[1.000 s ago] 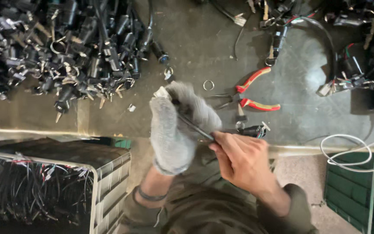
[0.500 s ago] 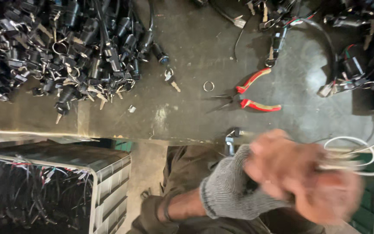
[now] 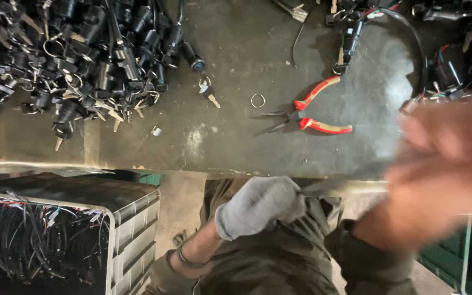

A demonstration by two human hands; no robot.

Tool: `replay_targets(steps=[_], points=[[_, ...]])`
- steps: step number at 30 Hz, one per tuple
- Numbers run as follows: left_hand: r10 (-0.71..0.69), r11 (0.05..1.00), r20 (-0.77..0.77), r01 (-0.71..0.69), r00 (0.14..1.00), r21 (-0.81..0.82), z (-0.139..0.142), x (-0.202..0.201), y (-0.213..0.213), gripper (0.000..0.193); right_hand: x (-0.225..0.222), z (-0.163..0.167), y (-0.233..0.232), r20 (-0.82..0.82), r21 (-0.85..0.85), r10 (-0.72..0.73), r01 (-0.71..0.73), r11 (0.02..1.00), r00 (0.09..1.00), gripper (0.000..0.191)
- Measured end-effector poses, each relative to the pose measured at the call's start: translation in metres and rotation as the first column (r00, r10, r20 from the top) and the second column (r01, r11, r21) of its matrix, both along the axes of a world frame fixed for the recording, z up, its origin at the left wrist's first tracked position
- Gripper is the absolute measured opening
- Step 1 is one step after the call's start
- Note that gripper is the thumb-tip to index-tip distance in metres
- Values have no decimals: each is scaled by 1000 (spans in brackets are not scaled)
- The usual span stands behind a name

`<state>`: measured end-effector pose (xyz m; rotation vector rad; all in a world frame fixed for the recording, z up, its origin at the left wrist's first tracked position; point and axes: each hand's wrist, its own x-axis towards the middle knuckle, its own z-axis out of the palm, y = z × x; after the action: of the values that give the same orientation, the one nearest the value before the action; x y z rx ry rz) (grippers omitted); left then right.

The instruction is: The person strips the outer insulation from multiple black cables using red-handled pliers. They repeatedly cut and pull the sheath to expose inner red and green wires, then place the processed cables into a pile on the table.

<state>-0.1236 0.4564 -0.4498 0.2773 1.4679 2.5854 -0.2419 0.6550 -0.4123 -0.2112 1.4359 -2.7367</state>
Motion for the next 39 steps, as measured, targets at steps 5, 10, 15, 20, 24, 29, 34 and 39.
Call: replay_targets(steps=[5,10,15,20,24,29,34,39], points=[[-30,915,222,-63,975,399,-23,2,-16,29,29,-72,-28,54,492,399,-372,787,915,39],[463,853,23,-438,886,-284,-21,-11,-14,20,81,-124,-13,57,949,293,-143,282,954,41],[486,864,260,-503,834,-3,-31,0,15,25,71,-112,-8,-266,859,303,83,505,915,35],[488,849,7,-472,873,-237,-28,15,6,36,78,-97,1,-96,646,398,-247,722,912,34],[514,663,-192,-529,836,-530,-2,18,2,47,81,-93,3,-376,837,426,105,536,823,30],[302,605,-321,-441,898,-663,15,16,-4,31,84,-93,6,-152,835,421,-112,538,894,32],[230,580,-408,-461,883,-672,0,13,-12,30,92,-105,0,-264,803,442,-59,593,857,38],[450,705,-244,-510,859,-492,-10,12,-3,29,85,-108,-7,-262,877,428,28,480,865,39]])
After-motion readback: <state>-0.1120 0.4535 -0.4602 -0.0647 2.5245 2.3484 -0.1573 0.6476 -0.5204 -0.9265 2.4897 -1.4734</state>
